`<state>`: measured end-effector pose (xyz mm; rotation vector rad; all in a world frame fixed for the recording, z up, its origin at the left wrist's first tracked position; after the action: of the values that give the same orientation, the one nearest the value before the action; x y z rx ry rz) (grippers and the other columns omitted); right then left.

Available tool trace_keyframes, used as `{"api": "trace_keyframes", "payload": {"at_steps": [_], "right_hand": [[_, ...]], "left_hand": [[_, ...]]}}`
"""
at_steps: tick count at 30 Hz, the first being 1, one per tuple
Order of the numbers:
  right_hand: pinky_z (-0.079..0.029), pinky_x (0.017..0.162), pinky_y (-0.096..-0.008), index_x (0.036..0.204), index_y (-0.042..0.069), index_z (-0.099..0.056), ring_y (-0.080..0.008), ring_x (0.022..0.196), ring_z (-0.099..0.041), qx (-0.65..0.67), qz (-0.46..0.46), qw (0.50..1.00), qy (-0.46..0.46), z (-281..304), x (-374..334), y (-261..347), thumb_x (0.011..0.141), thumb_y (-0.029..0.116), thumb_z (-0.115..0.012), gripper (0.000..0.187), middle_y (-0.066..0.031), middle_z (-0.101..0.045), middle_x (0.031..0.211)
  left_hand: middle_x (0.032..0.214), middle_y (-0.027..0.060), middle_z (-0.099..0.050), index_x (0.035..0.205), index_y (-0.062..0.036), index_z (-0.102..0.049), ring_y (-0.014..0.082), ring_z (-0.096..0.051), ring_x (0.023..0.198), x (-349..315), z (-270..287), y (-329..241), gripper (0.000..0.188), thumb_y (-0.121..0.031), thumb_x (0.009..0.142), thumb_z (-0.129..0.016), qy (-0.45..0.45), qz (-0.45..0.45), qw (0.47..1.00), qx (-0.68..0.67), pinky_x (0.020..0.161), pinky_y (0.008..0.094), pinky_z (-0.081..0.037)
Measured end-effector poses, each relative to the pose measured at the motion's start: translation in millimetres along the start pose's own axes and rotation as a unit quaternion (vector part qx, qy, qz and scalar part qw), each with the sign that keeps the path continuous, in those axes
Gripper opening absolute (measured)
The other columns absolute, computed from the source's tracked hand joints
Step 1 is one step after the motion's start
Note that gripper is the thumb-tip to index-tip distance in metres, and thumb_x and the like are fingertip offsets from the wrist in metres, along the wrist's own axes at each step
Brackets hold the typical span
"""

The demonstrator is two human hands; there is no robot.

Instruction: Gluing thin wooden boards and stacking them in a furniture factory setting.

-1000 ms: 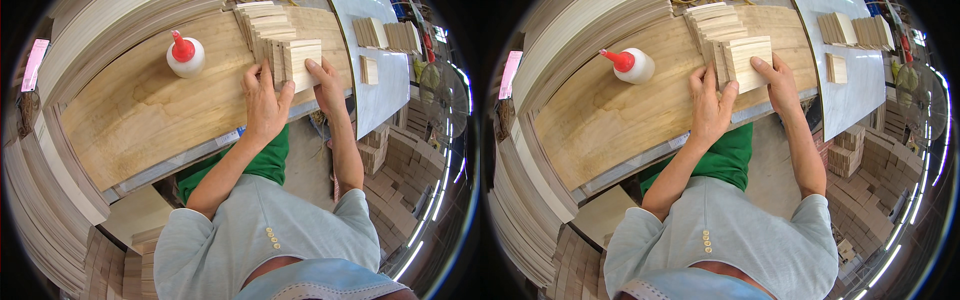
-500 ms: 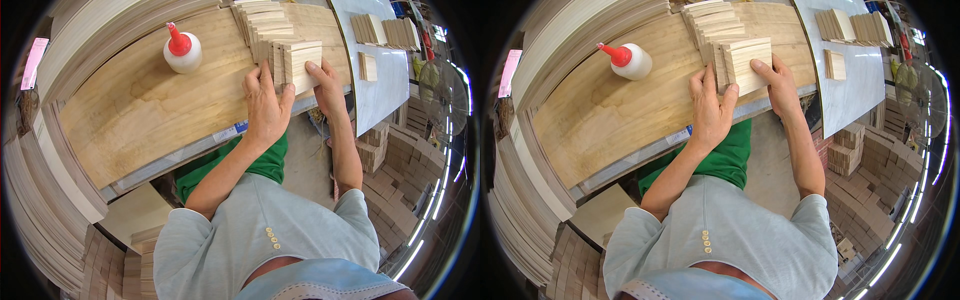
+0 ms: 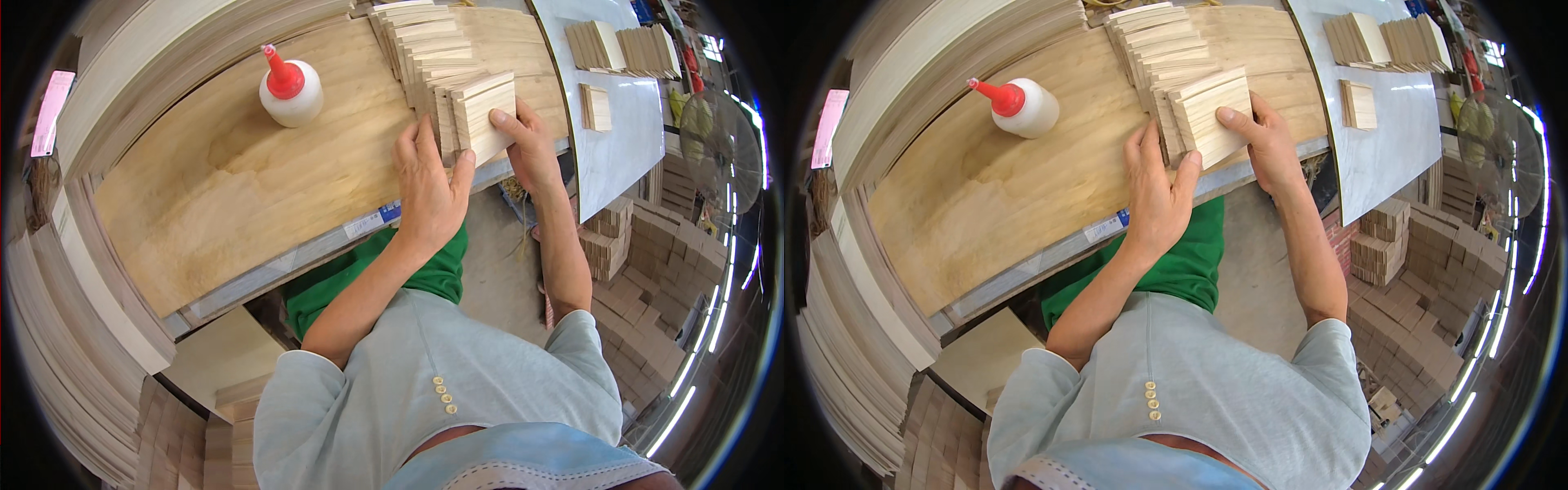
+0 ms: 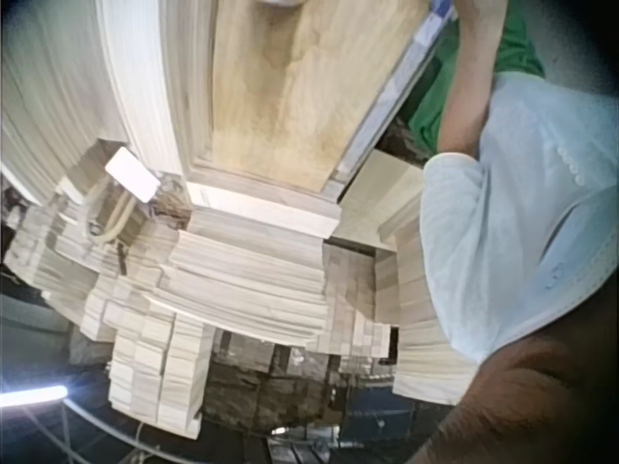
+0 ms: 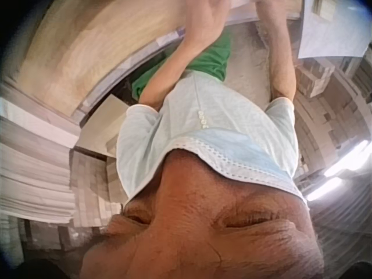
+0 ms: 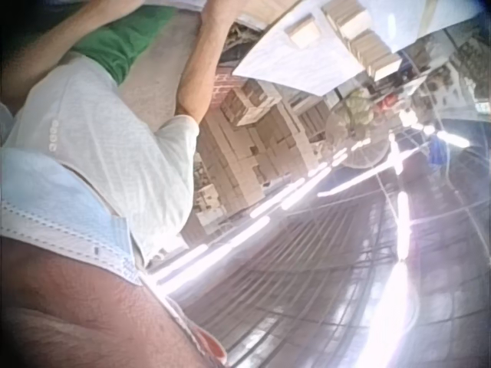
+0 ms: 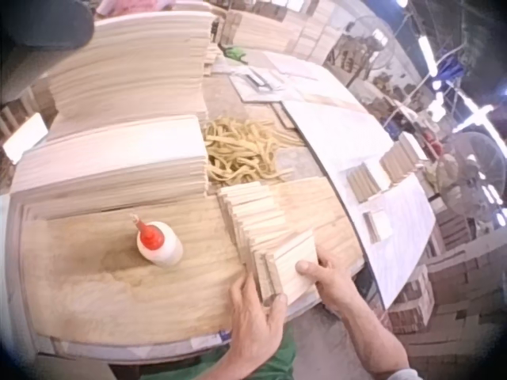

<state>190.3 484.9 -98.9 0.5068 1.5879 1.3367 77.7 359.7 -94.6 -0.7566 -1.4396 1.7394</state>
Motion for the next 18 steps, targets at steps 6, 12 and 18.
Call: {"api": "trace_keyframes", "payload": {"at_steps": [6,12,18], "right_hand": [[-0.036,0.101,-0.0324,0.129,-0.007,-0.049,-0.0206,0.114,-0.053,0.005,0.006,1.0,-0.01,-3.8,-1.9,3.0,0.083,0.027,-0.071,0.062,-0.0158,-0.06,0.12],[-0.038,0.099,-0.0316,0.128,-0.007,-0.05,-0.0195,0.111,-0.054,0.013,0.011,1.0,-0.023,3.3,-14.7,2.4,0.083,0.026,-0.071,0.059,-0.0153,-0.06,0.118],[-0.039,0.097,-0.0309,0.126,-0.008,-0.051,-0.018,0.107,-0.055,0.009,0.032,0.998,-0.049,6.7,-16.1,-5.5,0.083,0.025,-0.071,0.058,-0.0142,-0.061,0.115]], "left_hand": [[0.125,0.0269,-0.037,0.135,0.0117,-0.032,0.0403,-0.037,0.115,0.3,2.7,0.0,0.064,-0.018,0.087,-0.061,-0.015,-0.019,1.0,0.001,0.1,0.0488,-0.03],[0.12,0.025,-0.038,0.137,0.0117,-0.031,0.0383,-0.038,0.112,-4.5,-3.8,-4.1,0.066,-0.018,0.087,-0.062,0.027,-0.006,1.0,0.004,0.099,0.047,-0.032],[0.124,0.0244,-0.038,0.14,0.0078,-0.031,0.0338,-0.04,0.112,-5.8,-3.9,1.6,0.061,-0.017,0.091,-0.057,0.023,0.01,1.0,-0.015,0.098,0.0411,-0.035]]}}
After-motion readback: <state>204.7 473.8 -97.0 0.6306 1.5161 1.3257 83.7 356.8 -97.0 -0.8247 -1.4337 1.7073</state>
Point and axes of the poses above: each hand's wrist, its own x-axis towards the middle knuckle, its own z-axis out of the back of the hand, y = z × x, the point moved 10 cm from there along x, towards the middle knuckle
